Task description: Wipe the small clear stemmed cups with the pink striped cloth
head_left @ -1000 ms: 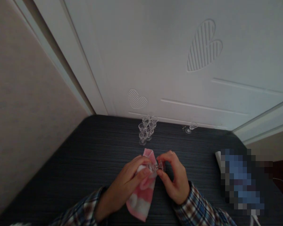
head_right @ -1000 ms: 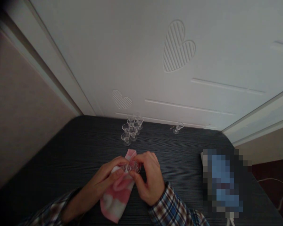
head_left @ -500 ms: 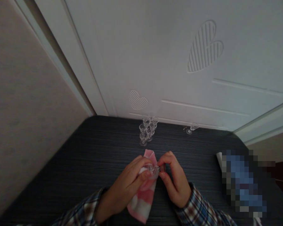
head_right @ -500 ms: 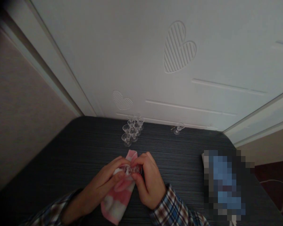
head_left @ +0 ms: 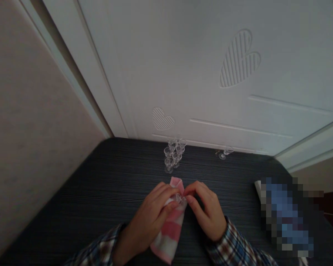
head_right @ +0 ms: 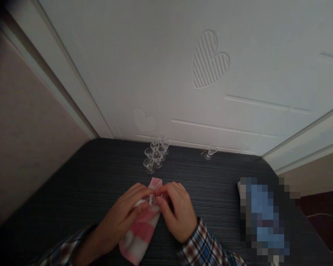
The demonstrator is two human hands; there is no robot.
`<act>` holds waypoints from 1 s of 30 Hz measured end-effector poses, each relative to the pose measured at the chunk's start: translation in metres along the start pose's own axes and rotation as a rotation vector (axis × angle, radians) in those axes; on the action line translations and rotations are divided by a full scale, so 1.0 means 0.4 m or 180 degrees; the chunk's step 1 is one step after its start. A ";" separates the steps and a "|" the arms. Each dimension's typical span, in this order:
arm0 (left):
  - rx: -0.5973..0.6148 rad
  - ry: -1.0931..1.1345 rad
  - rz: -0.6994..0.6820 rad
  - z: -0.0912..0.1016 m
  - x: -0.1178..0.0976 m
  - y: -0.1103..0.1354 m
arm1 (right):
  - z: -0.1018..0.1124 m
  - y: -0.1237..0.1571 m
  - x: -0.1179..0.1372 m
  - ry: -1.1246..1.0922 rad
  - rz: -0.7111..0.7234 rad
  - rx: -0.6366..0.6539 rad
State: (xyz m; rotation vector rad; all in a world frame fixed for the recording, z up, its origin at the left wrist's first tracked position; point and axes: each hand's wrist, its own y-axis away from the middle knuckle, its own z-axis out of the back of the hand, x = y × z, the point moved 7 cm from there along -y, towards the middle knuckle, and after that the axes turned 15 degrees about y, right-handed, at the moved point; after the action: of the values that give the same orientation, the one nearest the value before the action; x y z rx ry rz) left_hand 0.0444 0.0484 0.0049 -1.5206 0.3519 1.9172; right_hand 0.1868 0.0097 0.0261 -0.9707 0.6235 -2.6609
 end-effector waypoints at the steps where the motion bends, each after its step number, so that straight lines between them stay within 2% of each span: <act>1: 0.0005 0.0011 -0.0024 0.001 -0.003 -0.001 | 0.001 0.002 0.001 -0.0003 -0.0003 -0.0036; 5: 0.0015 0.0066 -0.0111 0.002 -0.011 -0.003 | 0.009 0.011 0.011 -0.0014 0.0202 -0.0114; 10: -0.0014 0.0047 -0.0181 -0.001 -0.014 -0.002 | 0.014 0.016 0.014 -0.0018 0.0598 0.0005; 17: -0.0261 -0.0272 -0.0203 0.016 -0.009 -0.002 | -0.007 0.003 -0.020 0.0152 0.0159 0.0205; 22: -0.0304 -0.0392 -0.0222 0.023 -0.005 0.002 | -0.015 -0.004 -0.022 0.0147 -0.0112 0.0318; 30: -0.0253 -0.0326 -0.0334 0.020 -0.013 -0.008 | -0.009 -0.009 -0.016 0.0165 -0.0111 0.0488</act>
State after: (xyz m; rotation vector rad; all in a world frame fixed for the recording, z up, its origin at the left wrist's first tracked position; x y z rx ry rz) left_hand 0.0407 0.0537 0.0128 -1.4550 0.1495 1.9373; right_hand 0.1890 0.0163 0.0217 -0.8806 0.4088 -2.7251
